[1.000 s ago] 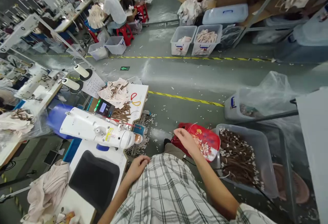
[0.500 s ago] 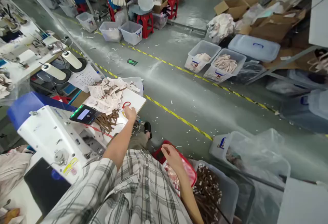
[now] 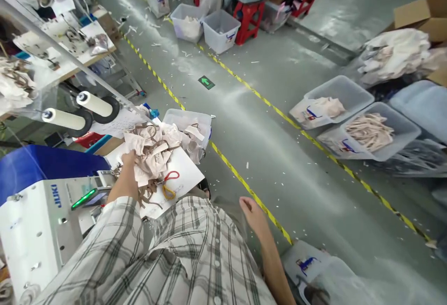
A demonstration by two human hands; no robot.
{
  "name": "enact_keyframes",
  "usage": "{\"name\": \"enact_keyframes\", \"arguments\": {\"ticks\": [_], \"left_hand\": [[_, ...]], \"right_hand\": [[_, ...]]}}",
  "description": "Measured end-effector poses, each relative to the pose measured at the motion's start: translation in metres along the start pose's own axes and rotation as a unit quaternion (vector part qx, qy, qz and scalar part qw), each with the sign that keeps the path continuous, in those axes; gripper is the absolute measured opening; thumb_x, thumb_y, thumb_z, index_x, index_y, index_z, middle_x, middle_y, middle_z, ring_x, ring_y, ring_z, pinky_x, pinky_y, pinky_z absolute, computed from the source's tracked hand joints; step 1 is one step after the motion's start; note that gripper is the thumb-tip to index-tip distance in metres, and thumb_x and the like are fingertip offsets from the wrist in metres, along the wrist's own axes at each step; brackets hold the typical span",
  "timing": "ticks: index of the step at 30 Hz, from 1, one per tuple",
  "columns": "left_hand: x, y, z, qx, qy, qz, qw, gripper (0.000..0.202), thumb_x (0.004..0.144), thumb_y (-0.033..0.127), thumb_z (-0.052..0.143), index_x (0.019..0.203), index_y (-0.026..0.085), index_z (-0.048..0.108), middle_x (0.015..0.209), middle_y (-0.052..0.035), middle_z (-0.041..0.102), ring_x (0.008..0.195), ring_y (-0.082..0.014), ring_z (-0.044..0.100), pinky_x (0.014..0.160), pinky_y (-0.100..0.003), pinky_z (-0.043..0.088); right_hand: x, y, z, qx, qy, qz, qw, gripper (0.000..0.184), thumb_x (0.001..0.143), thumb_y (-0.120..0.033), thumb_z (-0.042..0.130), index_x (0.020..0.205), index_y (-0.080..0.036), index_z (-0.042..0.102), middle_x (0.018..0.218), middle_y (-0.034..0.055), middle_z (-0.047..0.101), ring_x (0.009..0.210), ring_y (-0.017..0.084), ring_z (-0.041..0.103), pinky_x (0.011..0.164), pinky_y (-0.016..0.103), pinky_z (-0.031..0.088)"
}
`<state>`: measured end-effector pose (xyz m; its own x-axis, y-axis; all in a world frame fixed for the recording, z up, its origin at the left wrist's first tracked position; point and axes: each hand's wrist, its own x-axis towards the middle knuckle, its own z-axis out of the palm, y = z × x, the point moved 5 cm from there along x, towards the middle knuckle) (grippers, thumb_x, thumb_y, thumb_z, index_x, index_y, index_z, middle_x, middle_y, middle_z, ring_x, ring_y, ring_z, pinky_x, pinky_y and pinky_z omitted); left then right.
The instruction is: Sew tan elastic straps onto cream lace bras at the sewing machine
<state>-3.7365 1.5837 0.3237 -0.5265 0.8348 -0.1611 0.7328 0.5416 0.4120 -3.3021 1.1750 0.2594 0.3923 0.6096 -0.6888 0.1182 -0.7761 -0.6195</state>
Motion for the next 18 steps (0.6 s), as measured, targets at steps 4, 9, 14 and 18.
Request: {"name": "enact_keyframes", "arguments": {"ticks": [4, 9, 14, 18], "left_hand": [[-0.032, 0.029, -0.004, -0.099, -0.027, -0.040, 0.994, 0.035, 0.102, 0.033, 0.050, 0.128, 0.011, 0.057, 0.122, -0.0122, 0.066, 0.103, -0.0204, 0.066, 0.089, -0.038, 0.057], [-0.156, 0.064, 0.000, -0.208, -0.126, -0.012, 0.970, 0.042, 0.096, 0.045, 0.055, 0.120, 0.013, 0.067, 0.118, -0.0091, 0.072, 0.115, -0.0244, 0.064, 0.100, -0.035, 0.051], [-0.271, 0.128, 0.048, -0.320, -0.285, 0.018, 0.903, 0.043, 0.089, 0.054, 0.061, 0.110, 0.018, 0.073, 0.109, -0.0069, 0.076, 0.110, -0.0261, 0.068, 0.100, -0.036, 0.053], [-0.286, 0.178, 0.088, -0.320, -0.320, 0.005, 0.892, 0.043, 0.090, 0.056, 0.058, 0.100, 0.017, 0.075, 0.100, -0.0065, 0.076, 0.099, -0.0256, 0.070, 0.092, -0.035, 0.055]], "right_hand": [[0.067, -0.076, -0.017, 0.007, -0.068, -0.049, 0.996, 0.045, 0.088, -0.059, 0.054, 0.112, -0.023, 0.067, 0.121, 0.0112, 0.071, 0.114, 0.029, 0.067, 0.106, 0.048, 0.050], [0.104, -0.185, 0.020, 0.009, -0.279, -0.216, 0.936, 0.056, 0.091, -0.065, 0.050, 0.126, -0.023, 0.062, 0.133, 0.0111, 0.065, 0.125, 0.025, 0.062, 0.110, 0.043, 0.048], [0.111, -0.252, 0.037, -0.098, -0.440, -0.399, 0.799, 0.086, 0.077, -0.070, 0.068, 0.146, -0.023, 0.050, 0.150, 0.0104, 0.052, 0.144, 0.030, 0.044, 0.123, 0.047, 0.034], [0.145, -0.258, 0.010, -0.121, -0.460, -0.351, 0.807, 0.071, 0.085, -0.066, 0.061, 0.144, -0.028, 0.052, 0.146, 0.0074, 0.057, 0.145, 0.026, 0.044, 0.124, 0.047, 0.033]]}}
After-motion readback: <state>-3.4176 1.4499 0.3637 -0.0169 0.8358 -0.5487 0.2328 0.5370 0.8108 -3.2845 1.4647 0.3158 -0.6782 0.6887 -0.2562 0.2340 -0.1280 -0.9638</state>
